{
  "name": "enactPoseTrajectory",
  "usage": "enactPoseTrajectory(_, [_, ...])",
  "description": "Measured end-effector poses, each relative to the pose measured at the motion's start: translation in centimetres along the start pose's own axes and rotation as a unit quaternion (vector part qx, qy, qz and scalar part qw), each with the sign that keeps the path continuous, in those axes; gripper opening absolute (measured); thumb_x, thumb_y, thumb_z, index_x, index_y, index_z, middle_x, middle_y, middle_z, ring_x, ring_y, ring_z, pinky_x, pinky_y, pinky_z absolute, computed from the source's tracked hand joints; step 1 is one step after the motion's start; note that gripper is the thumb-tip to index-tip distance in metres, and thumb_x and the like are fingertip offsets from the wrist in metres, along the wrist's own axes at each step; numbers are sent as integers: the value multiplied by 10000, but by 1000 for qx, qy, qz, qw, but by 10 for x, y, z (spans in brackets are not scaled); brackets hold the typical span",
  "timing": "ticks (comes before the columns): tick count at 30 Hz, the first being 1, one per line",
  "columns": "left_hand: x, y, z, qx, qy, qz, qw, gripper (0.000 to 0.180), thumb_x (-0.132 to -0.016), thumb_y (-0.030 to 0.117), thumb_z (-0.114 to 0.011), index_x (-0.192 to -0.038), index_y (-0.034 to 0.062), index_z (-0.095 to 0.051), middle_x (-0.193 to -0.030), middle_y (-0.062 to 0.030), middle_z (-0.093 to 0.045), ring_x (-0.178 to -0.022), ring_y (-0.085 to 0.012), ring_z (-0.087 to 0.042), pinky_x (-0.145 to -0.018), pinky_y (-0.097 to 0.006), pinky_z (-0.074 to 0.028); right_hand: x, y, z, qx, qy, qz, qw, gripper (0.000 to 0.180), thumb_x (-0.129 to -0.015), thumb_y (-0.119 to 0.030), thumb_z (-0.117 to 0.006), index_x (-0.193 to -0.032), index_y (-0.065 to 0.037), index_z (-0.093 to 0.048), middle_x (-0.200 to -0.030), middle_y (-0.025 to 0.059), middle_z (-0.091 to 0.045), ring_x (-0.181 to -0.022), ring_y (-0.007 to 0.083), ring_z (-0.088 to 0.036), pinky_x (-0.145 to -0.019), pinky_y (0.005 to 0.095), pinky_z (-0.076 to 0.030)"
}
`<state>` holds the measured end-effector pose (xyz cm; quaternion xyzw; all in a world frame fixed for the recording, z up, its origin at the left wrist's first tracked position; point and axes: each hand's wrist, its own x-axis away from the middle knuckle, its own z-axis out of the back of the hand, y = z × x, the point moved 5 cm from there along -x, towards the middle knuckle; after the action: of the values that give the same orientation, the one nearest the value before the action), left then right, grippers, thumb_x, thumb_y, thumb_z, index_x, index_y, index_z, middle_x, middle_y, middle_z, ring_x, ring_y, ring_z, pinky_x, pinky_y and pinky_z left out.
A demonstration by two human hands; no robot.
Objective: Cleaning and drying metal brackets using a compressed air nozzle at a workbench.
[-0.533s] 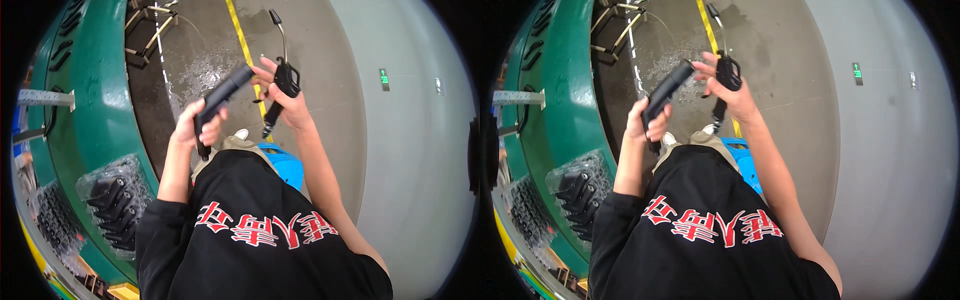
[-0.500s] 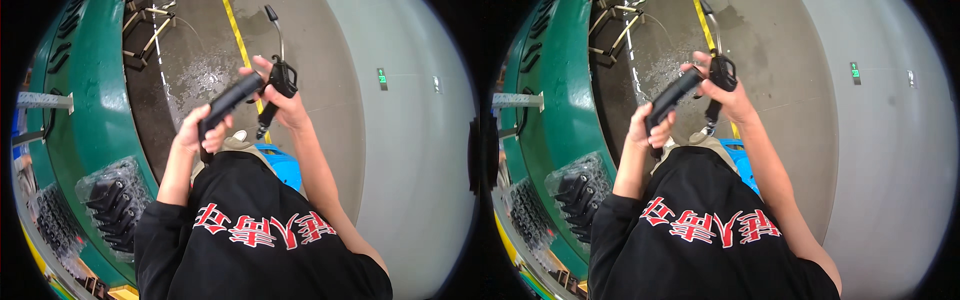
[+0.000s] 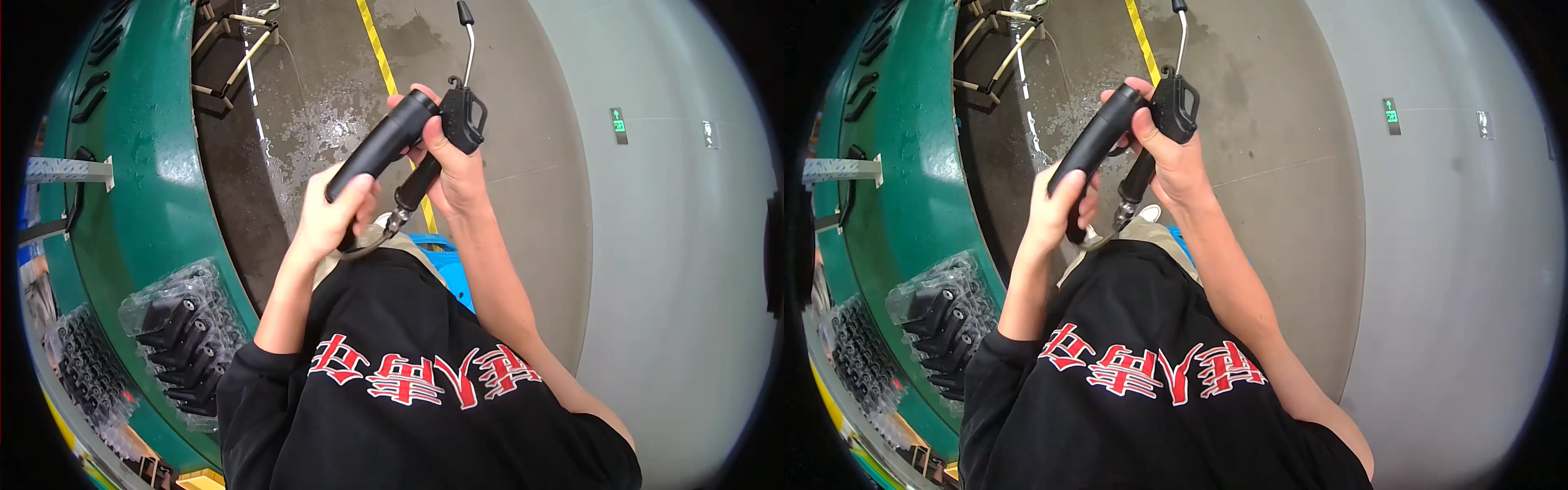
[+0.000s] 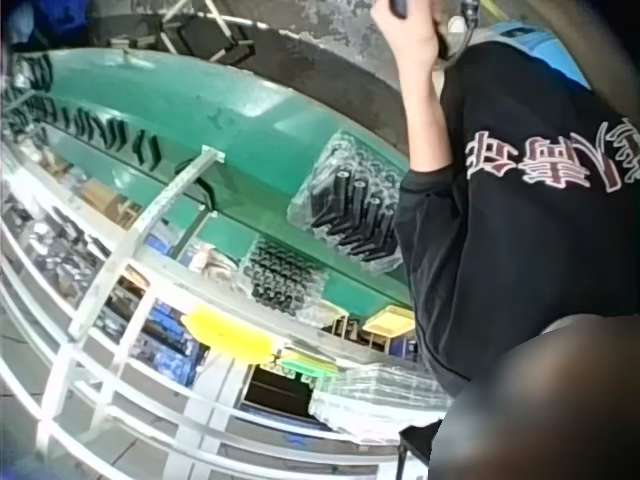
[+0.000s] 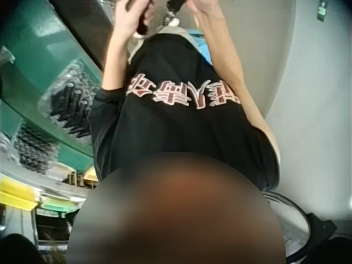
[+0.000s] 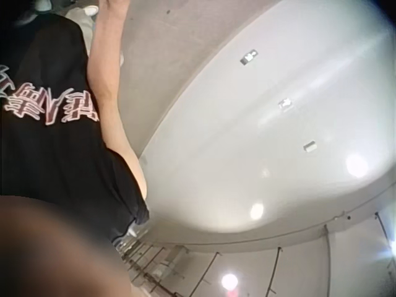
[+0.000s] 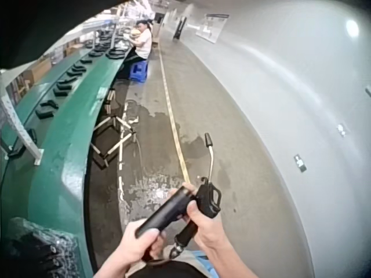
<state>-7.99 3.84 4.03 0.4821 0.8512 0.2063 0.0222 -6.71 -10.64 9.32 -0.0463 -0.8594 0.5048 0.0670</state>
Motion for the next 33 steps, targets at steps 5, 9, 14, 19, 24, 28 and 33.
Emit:
enactPoseTrajectory(5, [5, 18, -5, -383, 71, -133, 911, 266, -783, 222, -704, -900, 2, -611, -624, -51, -573, -457, -196, -491, -454, -277, -382, 3, 2, 12, 62, 24, -23, 998, 554, -874, -249, -761, -1330, -62, -509, -1141, 167, -653, -1034, 274, -634, -929, 373, -503])
enactPoseTrajectory(9, [12, 23, -17, -501, 82, -185, 841, 259, -756, 185, -743, -885, 6, -607, -639, -70, -596, -469, -210, -510, -469, -279, -394, 9, -10, 7, 60, 4, -18, 998, 556, -843, -256, -793, -1298, -71, -534, -1147, 152, -650, -1019, 251, -625, -914, 357, -495])
enactPoseTrajectory(14, [13, -17, -54, 227, -238, 112, 938, 409, -871, 396, -656, -929, 6, -548, -573, -52, -505, -398, -165, -418, -408, -271, -365, 10, -47, -27, -34, -174, 84, 981, 572, -791, -261, -828, -1256, -63, -559, -1103, 156, -664, -1028, 247, -632, -905, 370, -507])
enactPoseTrajectory(19, [12, -11, -91, 230, -289, 95, 924, 427, -891, 431, -628, -929, 16, -537, -572, -45, -501, -387, -152, -410, -393, -266, -363, 7, -69, -35, -77, -191, 74, 976, 606, -771, -285, -837, -1252, -48, -555, -1081, 171, -675, -1015, 271, -644, -888, 385, -526])
enactPoseTrajectory(24, [15, 4, -70, -174, -123, -126, 969, 305, -881, 316, -647, -888, 26, -555, -622, -64, -565, -400, -162, -445, -420, -256, -381, 13, -43, -13, 77, 37, 12, 996, 642, -780, -337, -833, -1277, -59, -538, -1117, 153, -670, -1034, 271, -635, -878, 373, -532])
enactPoseTrajectory(28, [31, 24, -62, -470, 40, -274, 838, 213, -872, 225, -662, -855, 34, -569, -662, -80, -617, -411, -171, -473, -441, -247, -396, 17, -36, -17, 21, -78, 18, 997, 638, -809, -393, -811, -1281, -61, -539, -1138, 125, -666, -1042, 253, -623, -872, 343, -515])
enactPoseTrajectory(33, [41, -17, -93, 280, -353, 111, 886, 439, -951, 442, -580, -939, 8, -513, -590, -71, -510, -398, -167, -431, -384, -273, -370, 10, -53, -56, -148, -360, 159, 908, 591, -865, -426, -753, -1272, -48, -550, -1112, 106, -667, -1009, 236, -615, -863, 316, -487])
